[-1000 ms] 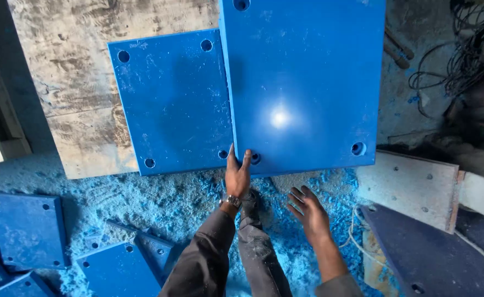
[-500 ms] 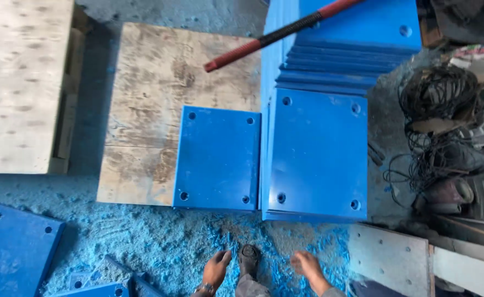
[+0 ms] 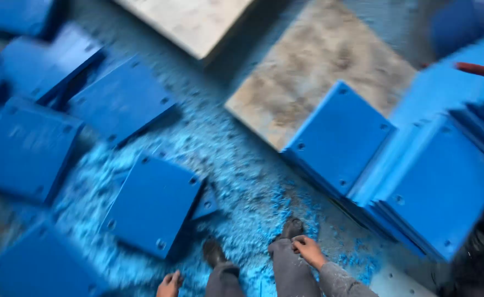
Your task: Picking up blue plastic plates from a floor covered in shavings and stacking them into neat piles.
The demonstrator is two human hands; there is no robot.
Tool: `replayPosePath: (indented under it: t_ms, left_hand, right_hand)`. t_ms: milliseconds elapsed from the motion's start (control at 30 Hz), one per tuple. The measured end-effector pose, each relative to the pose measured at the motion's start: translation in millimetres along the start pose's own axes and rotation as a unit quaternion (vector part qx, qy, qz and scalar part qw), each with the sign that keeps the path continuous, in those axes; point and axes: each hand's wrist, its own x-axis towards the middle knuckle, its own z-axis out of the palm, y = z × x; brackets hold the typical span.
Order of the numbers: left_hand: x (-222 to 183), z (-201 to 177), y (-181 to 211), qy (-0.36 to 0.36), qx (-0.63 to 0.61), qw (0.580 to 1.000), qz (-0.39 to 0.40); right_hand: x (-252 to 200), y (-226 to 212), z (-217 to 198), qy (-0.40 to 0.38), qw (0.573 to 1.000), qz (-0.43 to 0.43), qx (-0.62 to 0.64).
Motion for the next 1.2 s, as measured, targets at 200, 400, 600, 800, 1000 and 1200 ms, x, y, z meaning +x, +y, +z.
replayPosePath:
  t_ms: [200,400,600,800,1000,1200]
  left_hand:
    - [-51,-72,-81,0.16,-0.078,0.98,-0.089]
    - [-75,-37,-125,0.184,-0.147,0.957,-0.167]
    - [-74,26,-69,0.187,-0.265,0.934,-0.148]
    - [-26,47,-12,0.238,-0.255,0.929,-0.122]
    - [7,9,-26,0.266,-0.249,0.928,-0.073]
    - [42,-70,-86,0.258,-0.346,0.899,-0.077]
  right_hand:
    - [8,-112,80,-0.093,0.989,0.004,-0.115]
    - [19,-201,134,-0.131,0.962,-0.003,-0.237]
    - [86,-239,149,-0.162,0.934,0.014,-0.319]
    - [189,-265,180,-0.159,0.921,0.042,-0.353]
    - [208,-312,252,-0.183,0.88,0.028,-0.438]
    - [201,-351,389,-0.177,0.864,-0.026,-0.471]
